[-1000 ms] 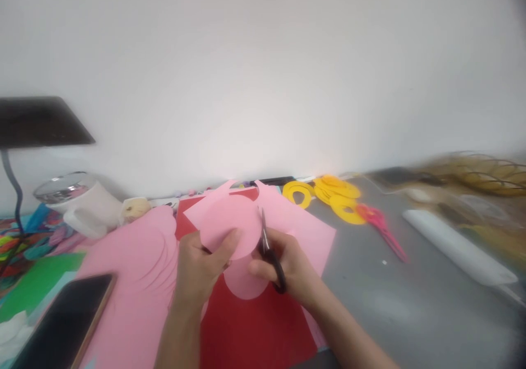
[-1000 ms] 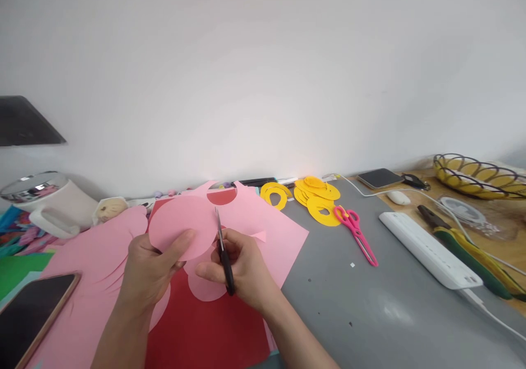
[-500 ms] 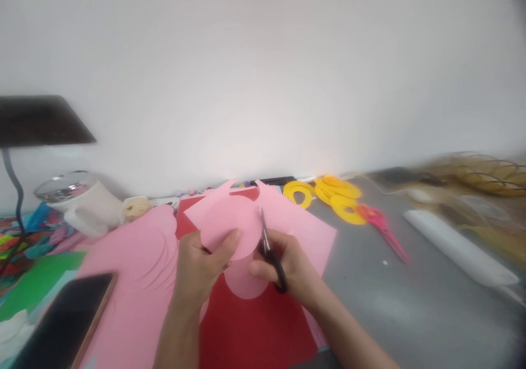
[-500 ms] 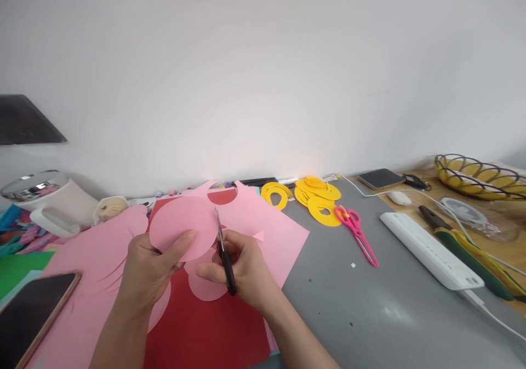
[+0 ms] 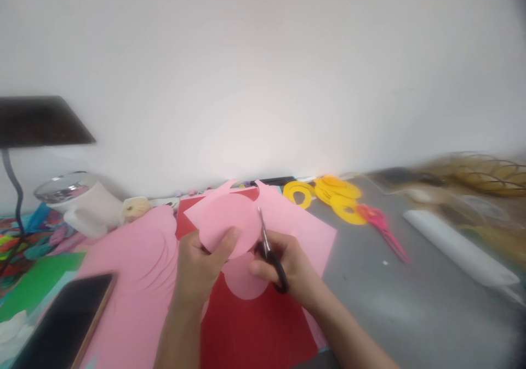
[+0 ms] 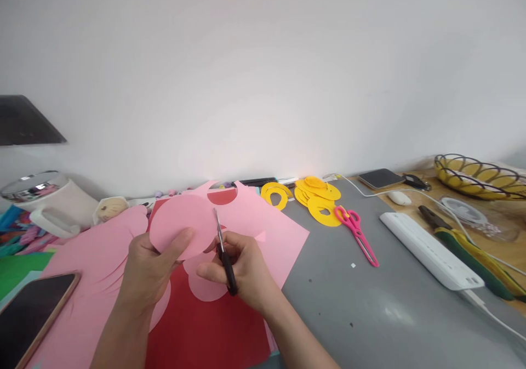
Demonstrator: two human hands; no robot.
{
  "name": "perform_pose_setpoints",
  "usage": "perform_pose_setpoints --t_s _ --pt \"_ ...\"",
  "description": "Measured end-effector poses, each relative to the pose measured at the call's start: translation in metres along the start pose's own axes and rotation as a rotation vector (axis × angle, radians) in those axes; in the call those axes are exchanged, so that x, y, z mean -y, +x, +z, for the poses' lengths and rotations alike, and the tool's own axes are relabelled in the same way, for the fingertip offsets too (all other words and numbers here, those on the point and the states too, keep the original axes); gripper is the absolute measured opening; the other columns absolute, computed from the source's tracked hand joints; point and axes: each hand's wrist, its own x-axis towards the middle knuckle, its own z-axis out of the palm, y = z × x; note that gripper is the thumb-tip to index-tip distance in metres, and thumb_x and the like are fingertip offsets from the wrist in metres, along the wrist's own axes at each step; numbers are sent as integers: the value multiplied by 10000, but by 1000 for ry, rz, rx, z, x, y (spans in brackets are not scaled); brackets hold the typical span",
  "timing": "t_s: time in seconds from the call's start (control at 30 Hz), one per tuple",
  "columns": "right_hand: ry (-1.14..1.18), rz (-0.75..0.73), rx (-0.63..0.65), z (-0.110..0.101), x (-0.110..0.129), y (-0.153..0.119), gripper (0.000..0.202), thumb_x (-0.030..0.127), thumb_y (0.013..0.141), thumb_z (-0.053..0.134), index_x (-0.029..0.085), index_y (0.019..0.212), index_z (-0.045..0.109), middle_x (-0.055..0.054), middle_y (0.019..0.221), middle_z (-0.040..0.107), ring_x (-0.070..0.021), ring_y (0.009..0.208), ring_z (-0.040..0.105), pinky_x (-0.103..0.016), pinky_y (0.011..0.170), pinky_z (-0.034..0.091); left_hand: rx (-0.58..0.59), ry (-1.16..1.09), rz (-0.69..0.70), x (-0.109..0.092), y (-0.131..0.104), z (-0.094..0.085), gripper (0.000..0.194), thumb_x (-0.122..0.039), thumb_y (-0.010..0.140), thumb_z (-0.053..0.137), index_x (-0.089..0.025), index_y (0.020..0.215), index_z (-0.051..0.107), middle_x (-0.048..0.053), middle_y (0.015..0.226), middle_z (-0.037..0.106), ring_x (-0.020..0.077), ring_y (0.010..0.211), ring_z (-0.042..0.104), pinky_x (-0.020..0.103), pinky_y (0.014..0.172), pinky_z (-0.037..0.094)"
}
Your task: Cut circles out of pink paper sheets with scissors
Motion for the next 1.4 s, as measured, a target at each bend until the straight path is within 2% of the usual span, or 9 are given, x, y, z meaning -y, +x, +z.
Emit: perform_pose_setpoints --t_s 0.13,0.23,0.33,0.4,0.47,0.63,0.97,1.17,1.4 --pt "-16 5 -6 -1 -2 0 407 469 626 835 170 725 577 48 573 449 -95 523 356 -224 476 312 21 -14 39 -1 0 2 463 -378 685 708 -193 381 411 -56 367 357 71 370 346 225 379 288" --pt "-9 0 -17 -1 -3 0 409 474 624 837 172 753 595 44 576 466 -102 532 370 -229 485 322 131 -38 71 0 2 2 442 -355 756 665 -184 385 497 -16 360 478 91 337 422 235 378 352" --pt "-3 4 4 0 -1 0 417 500 628 830 176 739 592 41 561 473 -110 538 379 -238 496 326 214 -82 63 1 3 3 389 -347 755 673 -179 421 566 7 380 541 123 335 485 245 364 392" --pt "-4 22 31 0 1 0 423 533 645 809 176 715 594 45 532 452 -115 531 381 -248 506 333 210 -79 32 -2 0 5 394 -330 748 677 -180 404 558 1 357 524 123 327 485 246 376 415" --pt "-12 35 46 1 3 -1 432 562 656 792 175 698 604 48 515 431 -121 530 395 -260 520 351 148 -48 -10 -8 -4 8 408 -312 753 669 -179 389 543 -7 343 507 107 329 473 241 426 447" --pt "-20 34 62 0 4 0 436 573 649 792 178 737 631 47 531 441 -120 522 389 -267 523 366 82 25 -85 -18 -11 10 504 -282 736 669 -199 316 404 -32 288 408 62 297 357 221 381 360" --pt "-27 10 44 -1 2 0 418 515 655 811 156 746 615 44 580 438 -99 533 323 -240 495 283 101 83 -49 -17 -11 6 510 -299 747 649 -199 313 401 -29 290 400 63 309 359 223 402 356" --pt "-21 24 54 -1 3 -1 424 527 657 803 167 760 604 58 559 403 -104 535 327 -242 498 291 101 87 -70 -18 -11 6 502 -310 748 640 -196 321 403 -30 301 406 62 320 365 222 417 360" --pt "-52 -8 0 -1 1 0 412 495 651 814 177 705 558 59 567 424 -93 529 342 -225 486 297 68 118 -64 -17 -10 5 494 -353 710 655 -204 346 355 -55 316 345 52 336 317 228 404 303"
